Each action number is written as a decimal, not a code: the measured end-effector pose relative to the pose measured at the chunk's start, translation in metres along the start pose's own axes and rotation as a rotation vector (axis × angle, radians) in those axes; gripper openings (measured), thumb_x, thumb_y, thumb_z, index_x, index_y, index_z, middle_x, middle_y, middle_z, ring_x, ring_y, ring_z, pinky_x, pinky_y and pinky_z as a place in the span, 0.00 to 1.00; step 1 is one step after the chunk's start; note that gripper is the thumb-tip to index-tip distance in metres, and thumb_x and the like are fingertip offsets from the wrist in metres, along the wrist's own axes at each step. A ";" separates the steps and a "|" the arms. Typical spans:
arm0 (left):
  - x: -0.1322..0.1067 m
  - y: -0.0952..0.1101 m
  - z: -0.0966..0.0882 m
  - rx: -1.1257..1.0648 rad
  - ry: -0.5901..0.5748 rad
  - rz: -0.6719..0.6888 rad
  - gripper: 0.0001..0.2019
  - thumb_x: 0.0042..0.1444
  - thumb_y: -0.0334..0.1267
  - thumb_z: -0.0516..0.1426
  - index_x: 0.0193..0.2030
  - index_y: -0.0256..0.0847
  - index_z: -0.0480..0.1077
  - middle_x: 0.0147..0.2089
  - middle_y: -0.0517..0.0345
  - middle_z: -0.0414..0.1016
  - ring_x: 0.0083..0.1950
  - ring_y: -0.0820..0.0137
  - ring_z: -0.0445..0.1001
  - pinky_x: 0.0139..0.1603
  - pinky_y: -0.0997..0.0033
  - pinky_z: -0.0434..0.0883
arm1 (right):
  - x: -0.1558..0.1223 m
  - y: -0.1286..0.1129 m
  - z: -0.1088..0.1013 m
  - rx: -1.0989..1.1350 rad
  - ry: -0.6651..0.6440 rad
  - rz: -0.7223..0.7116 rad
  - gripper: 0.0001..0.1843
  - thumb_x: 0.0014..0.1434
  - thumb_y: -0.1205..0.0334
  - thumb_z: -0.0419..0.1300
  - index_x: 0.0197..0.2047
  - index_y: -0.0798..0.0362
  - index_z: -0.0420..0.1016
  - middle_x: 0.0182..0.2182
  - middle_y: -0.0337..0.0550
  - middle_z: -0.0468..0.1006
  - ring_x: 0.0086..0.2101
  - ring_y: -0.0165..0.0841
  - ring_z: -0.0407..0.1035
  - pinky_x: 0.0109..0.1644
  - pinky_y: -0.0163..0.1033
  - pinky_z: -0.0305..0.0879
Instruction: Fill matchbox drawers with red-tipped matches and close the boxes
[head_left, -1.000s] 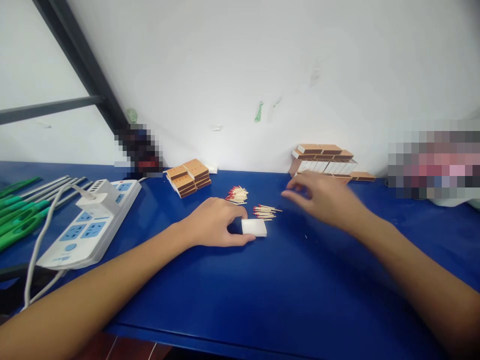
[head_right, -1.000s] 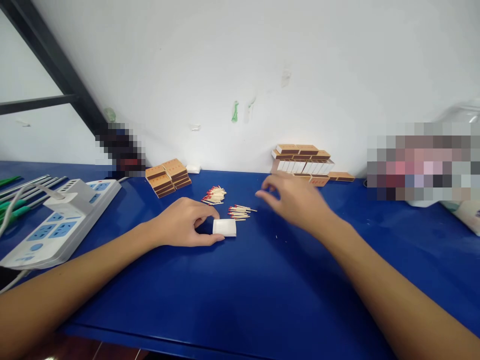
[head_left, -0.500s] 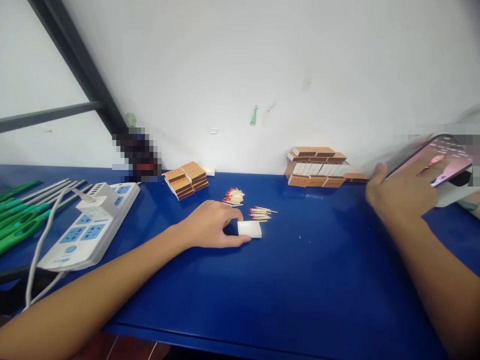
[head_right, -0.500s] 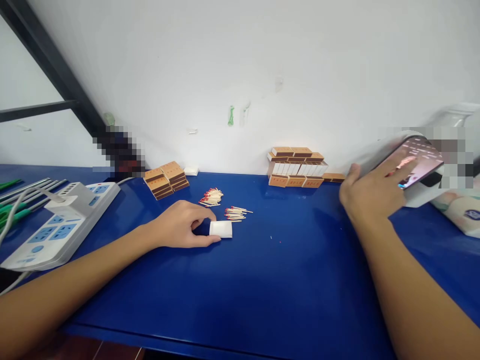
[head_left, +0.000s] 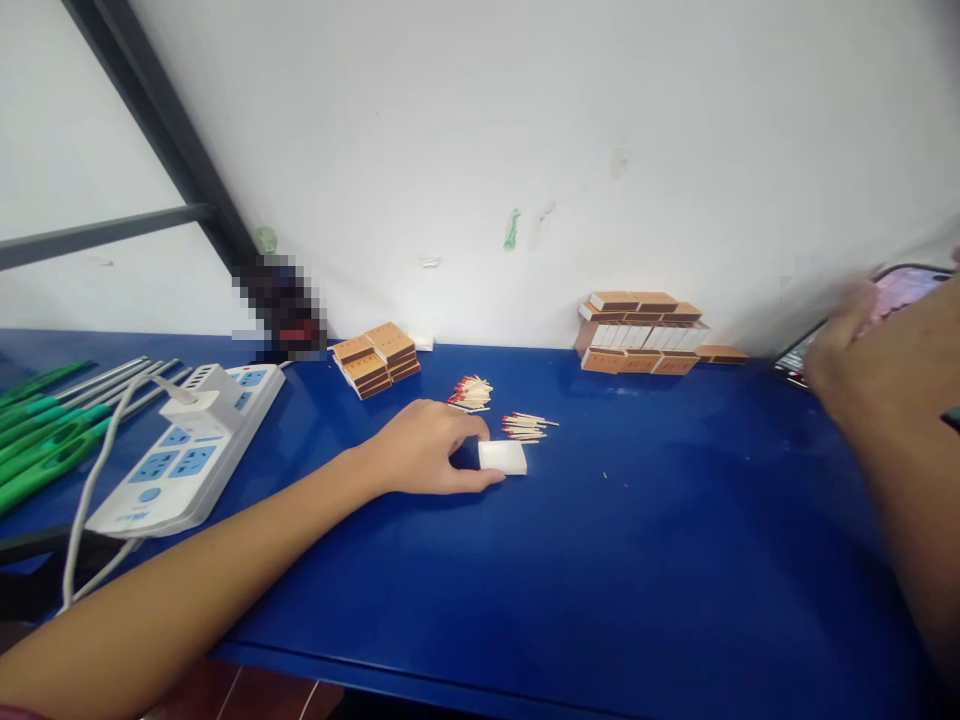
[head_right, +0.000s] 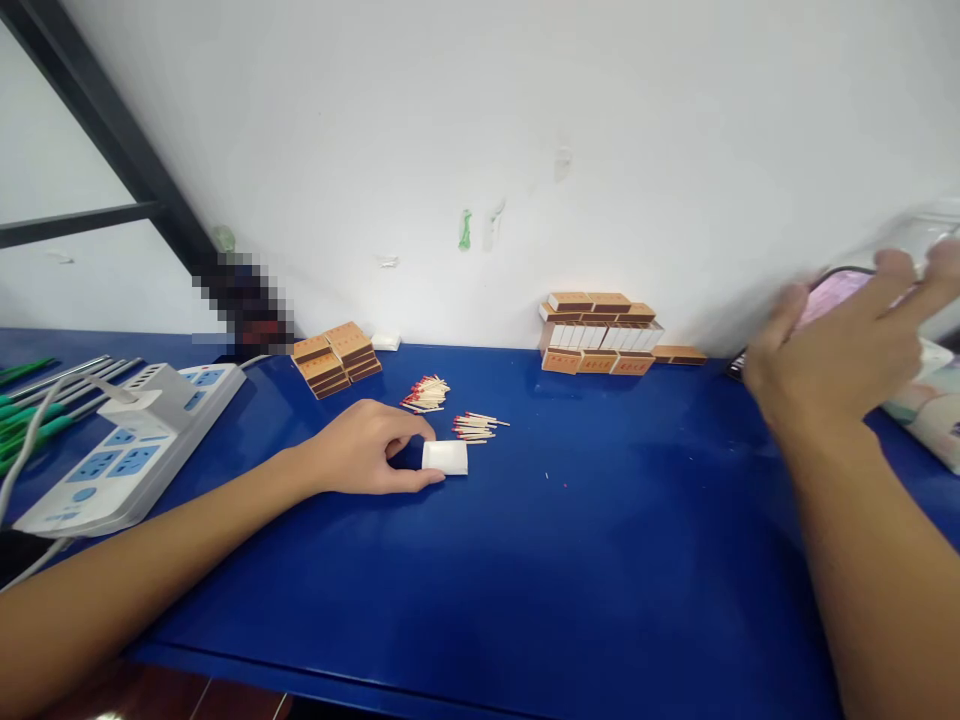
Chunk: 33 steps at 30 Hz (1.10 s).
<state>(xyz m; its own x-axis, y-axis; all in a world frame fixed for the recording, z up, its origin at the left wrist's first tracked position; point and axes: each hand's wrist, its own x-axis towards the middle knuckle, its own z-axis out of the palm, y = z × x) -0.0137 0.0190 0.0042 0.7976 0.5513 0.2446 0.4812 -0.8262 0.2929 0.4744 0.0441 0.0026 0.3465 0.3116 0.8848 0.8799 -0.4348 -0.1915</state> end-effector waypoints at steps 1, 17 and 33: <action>0.000 0.000 0.000 0.006 0.003 -0.001 0.18 0.60 0.55 0.61 0.38 0.41 0.77 0.25 0.65 0.71 0.25 0.76 0.67 0.28 0.71 0.58 | -0.001 -0.018 -0.013 0.079 -0.023 -0.017 0.36 0.59 0.56 0.62 0.67 0.58 0.58 0.64 0.75 0.62 0.58 0.58 0.66 0.46 0.58 0.65; -0.002 0.000 -0.004 0.100 0.021 0.022 0.18 0.58 0.55 0.62 0.33 0.40 0.74 0.28 0.63 0.75 0.27 0.74 0.70 0.28 0.70 0.58 | -0.097 -0.181 -0.106 0.825 -1.170 -0.674 0.23 0.65 0.40 0.62 0.53 0.47 0.75 0.51 0.46 0.75 0.43 0.38 0.72 0.44 0.43 0.67; -0.001 0.005 -0.002 0.061 0.014 0.033 0.19 0.59 0.56 0.60 0.33 0.40 0.75 0.27 0.63 0.74 0.25 0.75 0.68 0.27 0.71 0.59 | -0.095 -0.179 -0.104 0.836 -1.221 -0.655 0.16 0.70 0.44 0.56 0.45 0.48 0.74 0.43 0.43 0.74 0.36 0.34 0.68 0.40 0.41 0.63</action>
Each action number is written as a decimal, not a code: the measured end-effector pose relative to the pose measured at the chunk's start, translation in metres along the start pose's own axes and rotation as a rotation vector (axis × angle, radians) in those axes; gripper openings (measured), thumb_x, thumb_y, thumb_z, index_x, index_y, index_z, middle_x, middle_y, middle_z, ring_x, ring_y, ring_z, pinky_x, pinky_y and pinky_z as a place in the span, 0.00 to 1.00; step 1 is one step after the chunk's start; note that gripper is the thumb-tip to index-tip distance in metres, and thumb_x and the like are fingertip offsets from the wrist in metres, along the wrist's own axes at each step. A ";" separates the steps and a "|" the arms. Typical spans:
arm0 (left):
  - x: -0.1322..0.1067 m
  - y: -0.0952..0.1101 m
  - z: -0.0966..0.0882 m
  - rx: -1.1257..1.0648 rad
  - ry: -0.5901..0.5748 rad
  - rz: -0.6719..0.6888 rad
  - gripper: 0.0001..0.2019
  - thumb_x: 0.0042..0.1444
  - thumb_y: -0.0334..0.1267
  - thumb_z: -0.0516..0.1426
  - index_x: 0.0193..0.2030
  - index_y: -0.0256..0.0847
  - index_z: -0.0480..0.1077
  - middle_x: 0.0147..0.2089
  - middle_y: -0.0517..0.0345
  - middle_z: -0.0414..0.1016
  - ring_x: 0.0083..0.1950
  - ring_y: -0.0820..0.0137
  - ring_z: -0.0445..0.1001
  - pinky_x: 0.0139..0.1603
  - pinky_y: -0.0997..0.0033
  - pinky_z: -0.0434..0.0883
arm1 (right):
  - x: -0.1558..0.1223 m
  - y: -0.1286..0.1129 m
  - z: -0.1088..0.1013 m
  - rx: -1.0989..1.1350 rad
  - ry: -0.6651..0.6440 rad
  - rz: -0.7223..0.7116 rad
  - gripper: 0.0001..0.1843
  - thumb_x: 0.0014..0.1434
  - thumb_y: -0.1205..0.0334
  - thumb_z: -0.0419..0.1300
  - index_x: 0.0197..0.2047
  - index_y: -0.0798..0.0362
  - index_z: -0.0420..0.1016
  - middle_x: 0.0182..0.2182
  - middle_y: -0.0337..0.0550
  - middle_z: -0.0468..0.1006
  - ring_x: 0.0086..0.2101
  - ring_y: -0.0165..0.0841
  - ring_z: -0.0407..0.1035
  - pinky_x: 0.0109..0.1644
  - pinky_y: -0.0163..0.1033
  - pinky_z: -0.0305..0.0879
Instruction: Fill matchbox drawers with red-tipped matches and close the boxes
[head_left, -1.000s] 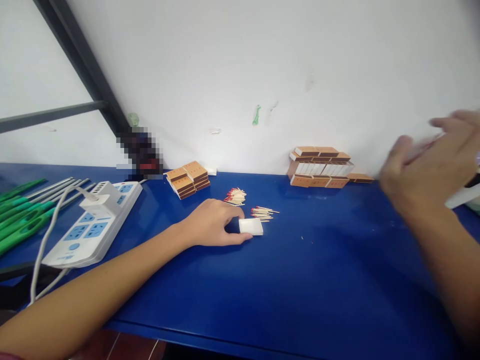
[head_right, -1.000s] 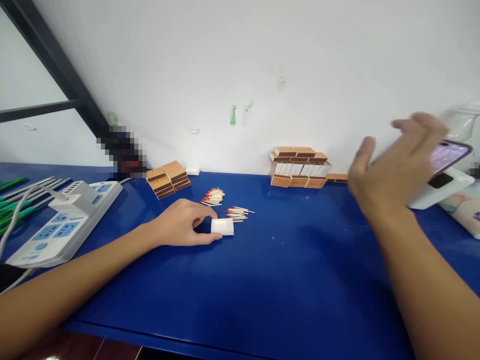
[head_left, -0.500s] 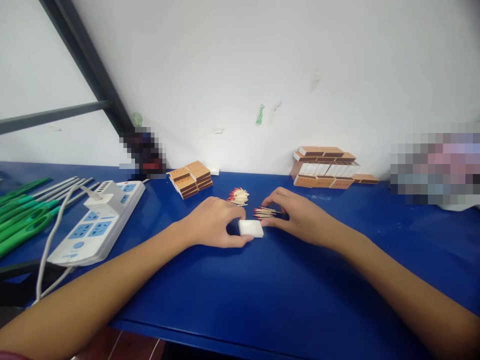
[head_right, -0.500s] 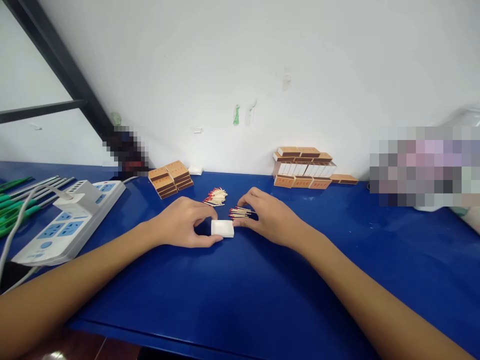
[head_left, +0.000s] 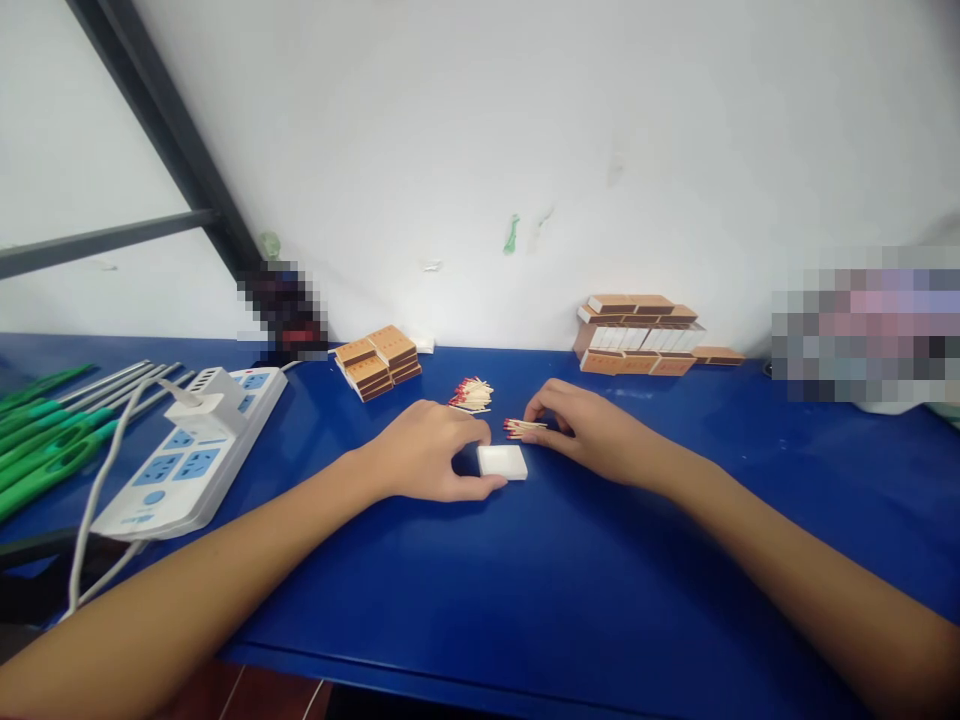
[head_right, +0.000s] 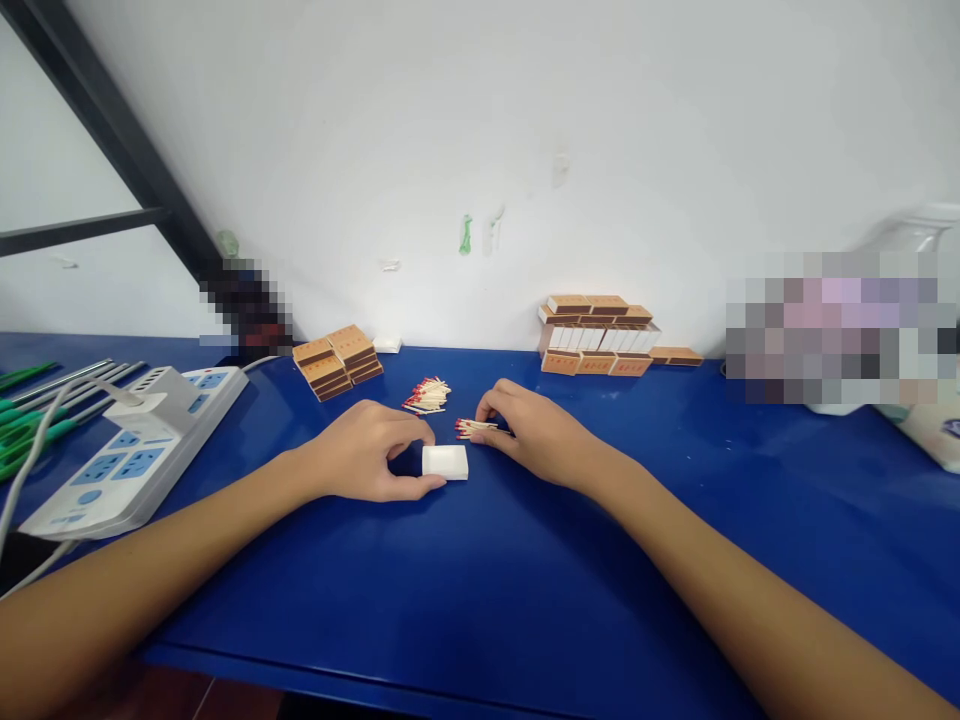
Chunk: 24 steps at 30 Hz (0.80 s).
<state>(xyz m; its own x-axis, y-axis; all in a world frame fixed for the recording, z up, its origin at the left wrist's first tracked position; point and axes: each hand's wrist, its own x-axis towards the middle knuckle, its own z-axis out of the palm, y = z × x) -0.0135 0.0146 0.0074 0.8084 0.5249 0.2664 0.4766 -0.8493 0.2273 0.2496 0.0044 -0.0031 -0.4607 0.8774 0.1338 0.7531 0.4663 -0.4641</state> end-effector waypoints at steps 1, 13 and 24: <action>0.000 0.000 0.000 0.001 0.004 0.000 0.19 0.59 0.56 0.60 0.33 0.40 0.75 0.27 0.63 0.74 0.25 0.75 0.68 0.27 0.71 0.58 | -0.001 0.000 0.000 -0.006 -0.003 0.007 0.16 0.70 0.44 0.56 0.45 0.48 0.74 0.43 0.44 0.74 0.36 0.34 0.68 0.41 0.41 0.63; 0.001 -0.003 0.000 0.006 0.008 -0.002 0.19 0.61 0.56 0.60 0.33 0.40 0.75 0.26 0.63 0.72 0.25 0.75 0.68 0.28 0.71 0.58 | -0.008 0.007 -0.013 -0.115 0.028 0.042 0.20 0.68 0.40 0.56 0.44 0.48 0.72 0.43 0.45 0.77 0.37 0.37 0.71 0.39 0.42 0.64; 0.001 -0.003 0.000 0.015 -0.026 -0.022 0.19 0.61 0.56 0.60 0.33 0.40 0.74 0.26 0.63 0.73 0.25 0.75 0.68 0.28 0.71 0.56 | -0.014 0.025 -0.025 -0.138 -0.089 0.079 0.10 0.67 0.54 0.56 0.37 0.48 0.72 0.38 0.44 0.78 0.36 0.38 0.71 0.39 0.42 0.63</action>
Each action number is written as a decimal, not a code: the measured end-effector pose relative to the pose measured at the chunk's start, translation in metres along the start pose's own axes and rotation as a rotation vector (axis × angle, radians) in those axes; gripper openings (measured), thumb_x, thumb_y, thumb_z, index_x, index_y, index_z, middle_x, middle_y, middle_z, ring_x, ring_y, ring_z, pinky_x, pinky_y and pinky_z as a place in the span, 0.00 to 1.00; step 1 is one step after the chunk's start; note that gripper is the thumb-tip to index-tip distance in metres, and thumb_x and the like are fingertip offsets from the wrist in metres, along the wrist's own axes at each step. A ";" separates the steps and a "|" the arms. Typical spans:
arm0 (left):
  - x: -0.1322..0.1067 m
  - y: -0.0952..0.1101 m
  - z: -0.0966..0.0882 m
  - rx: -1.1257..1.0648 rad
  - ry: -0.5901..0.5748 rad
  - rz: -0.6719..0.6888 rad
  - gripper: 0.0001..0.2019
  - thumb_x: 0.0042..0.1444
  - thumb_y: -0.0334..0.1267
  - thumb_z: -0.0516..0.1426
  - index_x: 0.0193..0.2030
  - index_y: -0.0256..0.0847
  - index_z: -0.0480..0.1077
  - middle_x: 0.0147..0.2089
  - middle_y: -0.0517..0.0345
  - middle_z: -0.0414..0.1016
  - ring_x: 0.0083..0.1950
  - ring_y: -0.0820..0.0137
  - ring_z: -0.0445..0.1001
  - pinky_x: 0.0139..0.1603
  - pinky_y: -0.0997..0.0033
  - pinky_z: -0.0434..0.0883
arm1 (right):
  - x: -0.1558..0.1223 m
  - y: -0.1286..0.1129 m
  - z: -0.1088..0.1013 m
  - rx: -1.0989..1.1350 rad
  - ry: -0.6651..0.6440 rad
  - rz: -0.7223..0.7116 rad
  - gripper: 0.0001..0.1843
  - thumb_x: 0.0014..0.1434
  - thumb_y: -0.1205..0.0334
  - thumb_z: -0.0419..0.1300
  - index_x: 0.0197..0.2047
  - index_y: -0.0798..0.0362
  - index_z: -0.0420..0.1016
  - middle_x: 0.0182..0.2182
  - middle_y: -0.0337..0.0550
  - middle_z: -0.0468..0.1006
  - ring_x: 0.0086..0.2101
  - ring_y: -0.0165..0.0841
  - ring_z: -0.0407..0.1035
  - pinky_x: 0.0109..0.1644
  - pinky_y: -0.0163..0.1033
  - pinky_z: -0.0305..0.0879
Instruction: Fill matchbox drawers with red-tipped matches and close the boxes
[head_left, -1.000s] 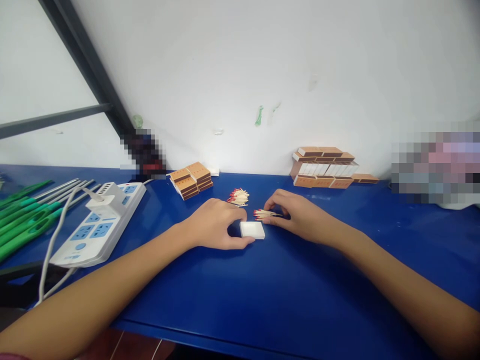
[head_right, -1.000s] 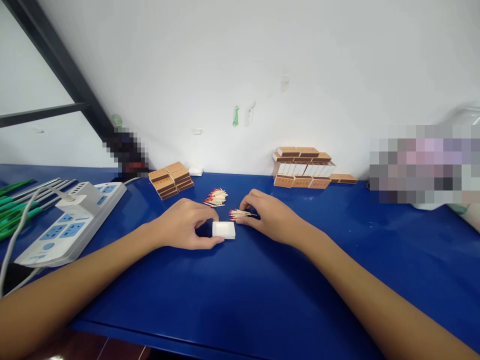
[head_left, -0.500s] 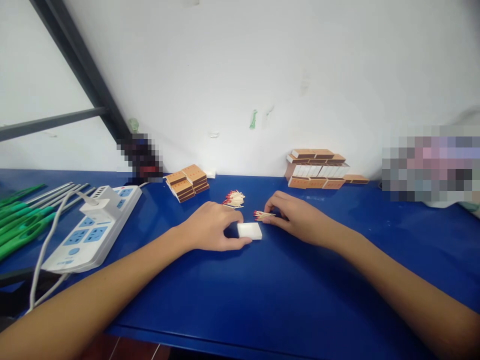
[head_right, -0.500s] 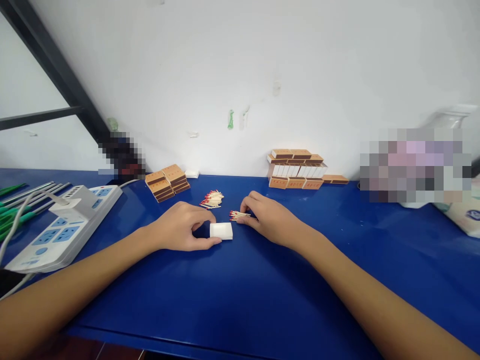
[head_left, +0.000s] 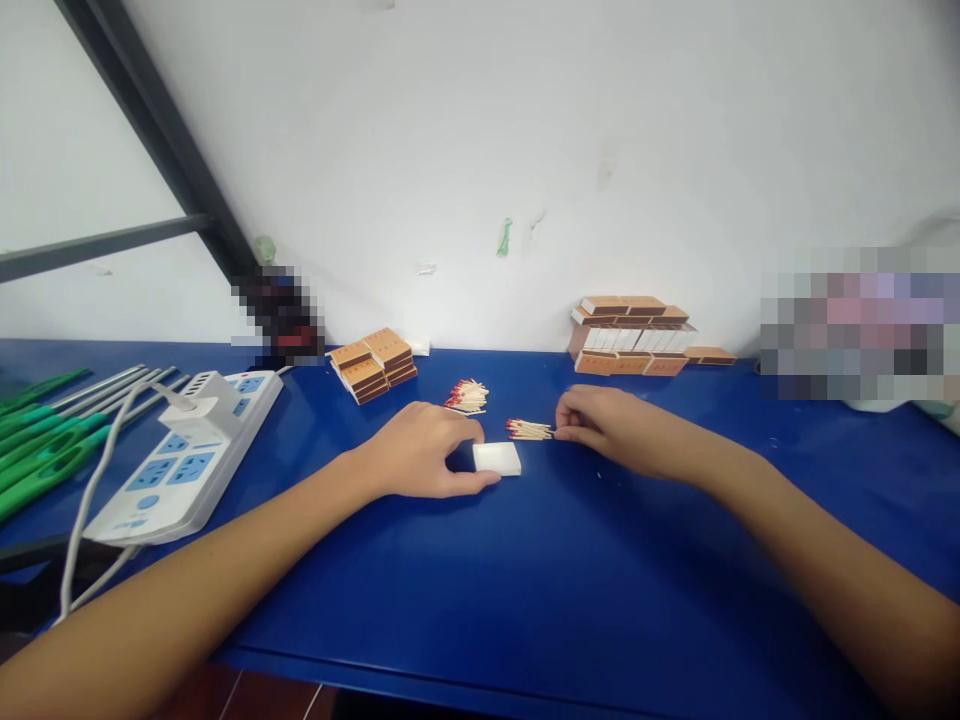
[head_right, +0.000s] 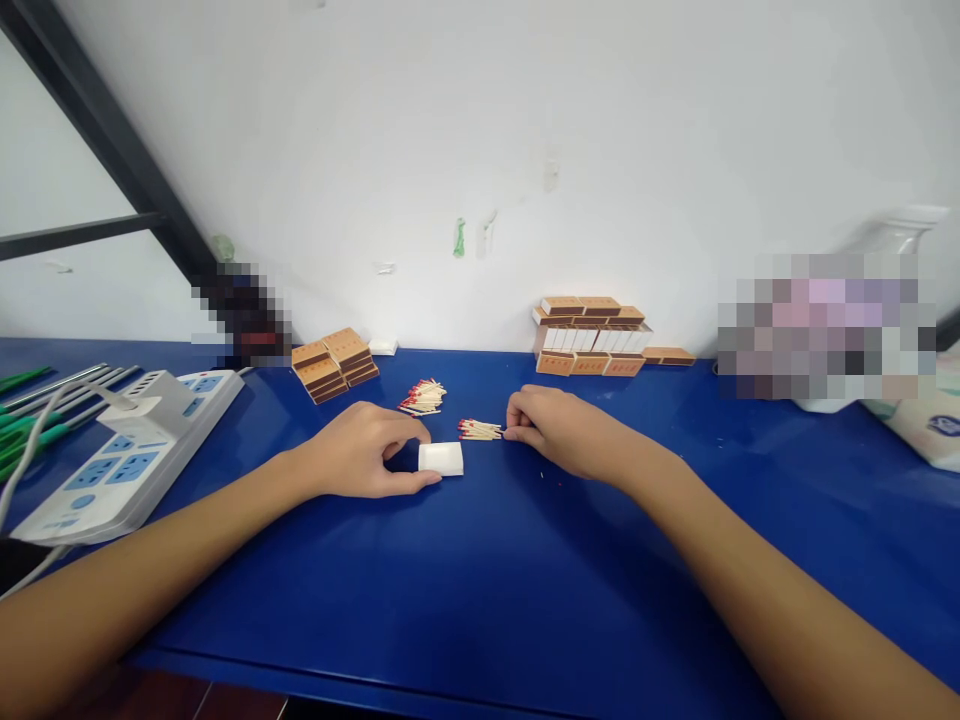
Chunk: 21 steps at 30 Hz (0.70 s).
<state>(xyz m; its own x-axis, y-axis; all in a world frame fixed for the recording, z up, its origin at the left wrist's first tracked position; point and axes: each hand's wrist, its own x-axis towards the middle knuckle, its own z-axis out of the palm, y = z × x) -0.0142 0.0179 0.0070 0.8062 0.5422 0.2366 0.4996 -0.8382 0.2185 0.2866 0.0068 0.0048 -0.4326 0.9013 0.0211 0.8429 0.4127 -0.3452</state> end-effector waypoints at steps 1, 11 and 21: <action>0.000 0.000 0.000 -0.002 -0.001 -0.001 0.19 0.60 0.56 0.60 0.34 0.40 0.75 0.27 0.63 0.74 0.26 0.74 0.68 0.28 0.71 0.56 | 0.000 -0.002 0.002 0.000 0.002 -0.006 0.10 0.68 0.54 0.55 0.36 0.48 0.71 0.38 0.44 0.78 0.36 0.38 0.71 0.39 0.42 0.63; 0.000 0.001 0.000 -0.017 -0.001 0.004 0.19 0.61 0.55 0.60 0.36 0.40 0.76 0.27 0.62 0.74 0.26 0.75 0.69 0.28 0.71 0.58 | -0.001 -0.007 0.005 0.004 0.038 -0.001 0.13 0.70 0.53 0.51 0.37 0.49 0.71 0.38 0.46 0.78 0.36 0.38 0.71 0.39 0.41 0.63; 0.000 0.000 0.001 -0.011 0.017 0.018 0.19 0.61 0.55 0.61 0.34 0.39 0.75 0.27 0.63 0.74 0.25 0.75 0.67 0.27 0.71 0.57 | 0.001 -0.022 0.005 -0.014 0.113 -0.010 0.10 0.71 0.57 0.51 0.41 0.50 0.70 0.40 0.45 0.77 0.37 0.36 0.71 0.39 0.40 0.62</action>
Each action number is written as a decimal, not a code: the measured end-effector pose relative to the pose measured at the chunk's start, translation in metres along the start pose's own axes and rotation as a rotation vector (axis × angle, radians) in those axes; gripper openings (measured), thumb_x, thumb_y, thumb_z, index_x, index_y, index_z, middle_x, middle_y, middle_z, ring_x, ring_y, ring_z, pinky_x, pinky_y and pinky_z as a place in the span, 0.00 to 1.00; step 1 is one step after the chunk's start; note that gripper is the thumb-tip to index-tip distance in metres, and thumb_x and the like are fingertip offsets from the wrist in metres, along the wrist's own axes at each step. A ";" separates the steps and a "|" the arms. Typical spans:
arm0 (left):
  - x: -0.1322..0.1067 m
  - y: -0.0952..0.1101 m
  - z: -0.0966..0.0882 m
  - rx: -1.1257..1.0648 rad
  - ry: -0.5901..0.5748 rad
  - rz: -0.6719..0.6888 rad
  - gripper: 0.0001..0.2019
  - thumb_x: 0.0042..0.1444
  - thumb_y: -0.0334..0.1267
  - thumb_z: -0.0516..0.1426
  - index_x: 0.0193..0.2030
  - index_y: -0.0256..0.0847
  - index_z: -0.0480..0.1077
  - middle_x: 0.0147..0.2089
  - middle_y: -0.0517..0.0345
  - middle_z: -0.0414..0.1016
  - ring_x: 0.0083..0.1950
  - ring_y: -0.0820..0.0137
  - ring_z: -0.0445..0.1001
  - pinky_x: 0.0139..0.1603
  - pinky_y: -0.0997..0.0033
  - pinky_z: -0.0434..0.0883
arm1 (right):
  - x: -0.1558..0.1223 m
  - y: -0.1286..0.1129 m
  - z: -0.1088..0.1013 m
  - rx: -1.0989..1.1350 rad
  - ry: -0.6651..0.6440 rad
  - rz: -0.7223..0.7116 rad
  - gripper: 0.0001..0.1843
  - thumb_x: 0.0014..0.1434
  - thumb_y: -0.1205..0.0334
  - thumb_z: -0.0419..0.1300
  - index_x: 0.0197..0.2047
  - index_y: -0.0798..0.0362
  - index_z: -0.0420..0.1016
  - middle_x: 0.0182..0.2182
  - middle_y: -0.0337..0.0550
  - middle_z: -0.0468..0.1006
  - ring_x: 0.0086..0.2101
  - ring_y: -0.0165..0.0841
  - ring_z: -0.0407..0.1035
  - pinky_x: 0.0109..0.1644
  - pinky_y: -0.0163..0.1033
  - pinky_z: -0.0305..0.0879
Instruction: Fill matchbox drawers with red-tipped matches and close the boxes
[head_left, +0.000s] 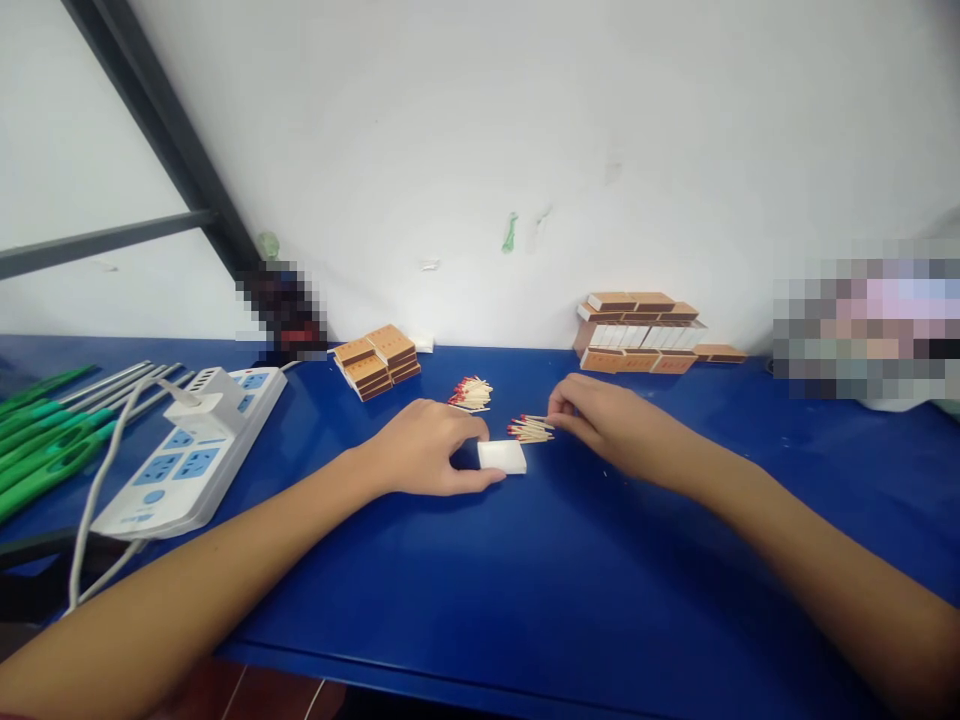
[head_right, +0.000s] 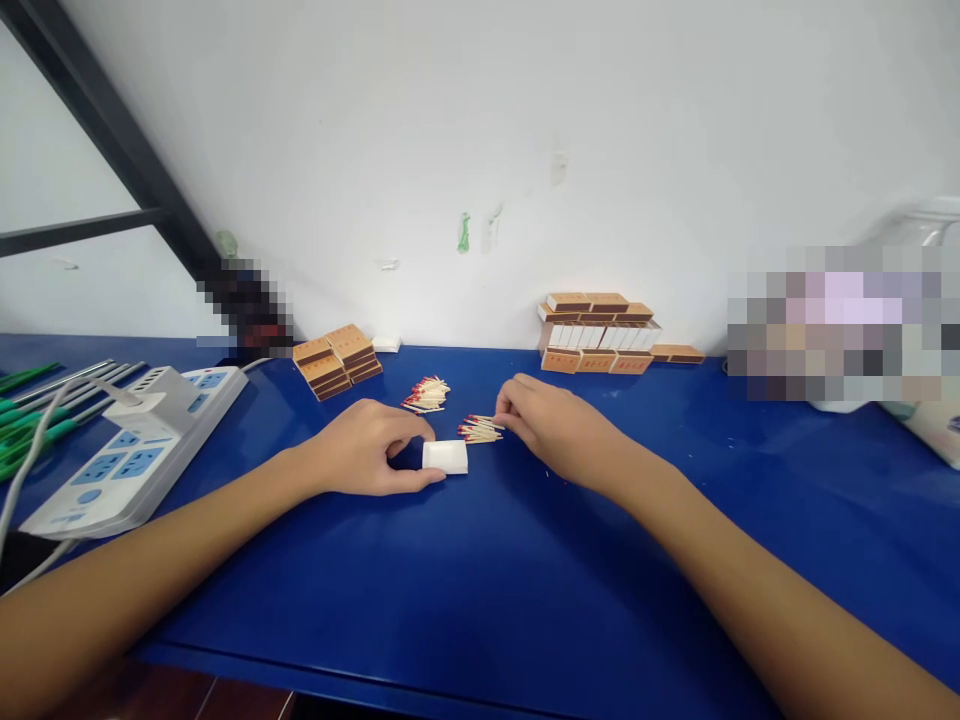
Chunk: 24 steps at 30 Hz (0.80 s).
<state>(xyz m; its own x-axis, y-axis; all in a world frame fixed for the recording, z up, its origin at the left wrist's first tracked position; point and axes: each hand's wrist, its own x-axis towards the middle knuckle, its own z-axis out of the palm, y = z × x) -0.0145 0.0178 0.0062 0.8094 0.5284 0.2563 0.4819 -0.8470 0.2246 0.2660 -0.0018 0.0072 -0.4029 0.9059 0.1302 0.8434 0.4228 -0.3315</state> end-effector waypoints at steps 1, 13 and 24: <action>0.000 0.000 0.000 -0.002 0.001 -0.003 0.19 0.61 0.55 0.60 0.34 0.39 0.75 0.27 0.63 0.74 0.25 0.75 0.67 0.27 0.71 0.57 | 0.000 -0.002 0.003 -0.001 -0.008 -0.012 0.10 0.71 0.57 0.51 0.41 0.50 0.70 0.40 0.45 0.76 0.37 0.36 0.71 0.39 0.40 0.62; 0.001 0.000 0.001 -0.032 -0.018 -0.025 0.18 0.60 0.54 0.61 0.35 0.39 0.76 0.27 0.64 0.73 0.25 0.76 0.67 0.28 0.72 0.56 | -0.002 -0.013 0.020 -0.031 0.065 -0.044 0.20 0.70 0.44 0.56 0.53 0.51 0.71 0.50 0.49 0.74 0.44 0.40 0.73 0.48 0.45 0.68; 0.001 0.001 -0.001 -0.018 -0.006 -0.021 0.17 0.60 0.54 0.61 0.36 0.40 0.77 0.26 0.65 0.72 0.25 0.76 0.67 0.28 0.71 0.57 | 0.001 -0.015 0.019 0.066 0.006 -0.045 0.15 0.73 0.48 0.53 0.44 0.50 0.72 0.43 0.45 0.74 0.37 0.36 0.72 0.42 0.42 0.67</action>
<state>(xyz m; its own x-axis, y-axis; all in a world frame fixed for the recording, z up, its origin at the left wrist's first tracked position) -0.0135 0.0178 0.0074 0.8009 0.5461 0.2458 0.4931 -0.8342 0.2467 0.2459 -0.0080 -0.0057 -0.4373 0.8864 0.1515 0.7995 0.4604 -0.3858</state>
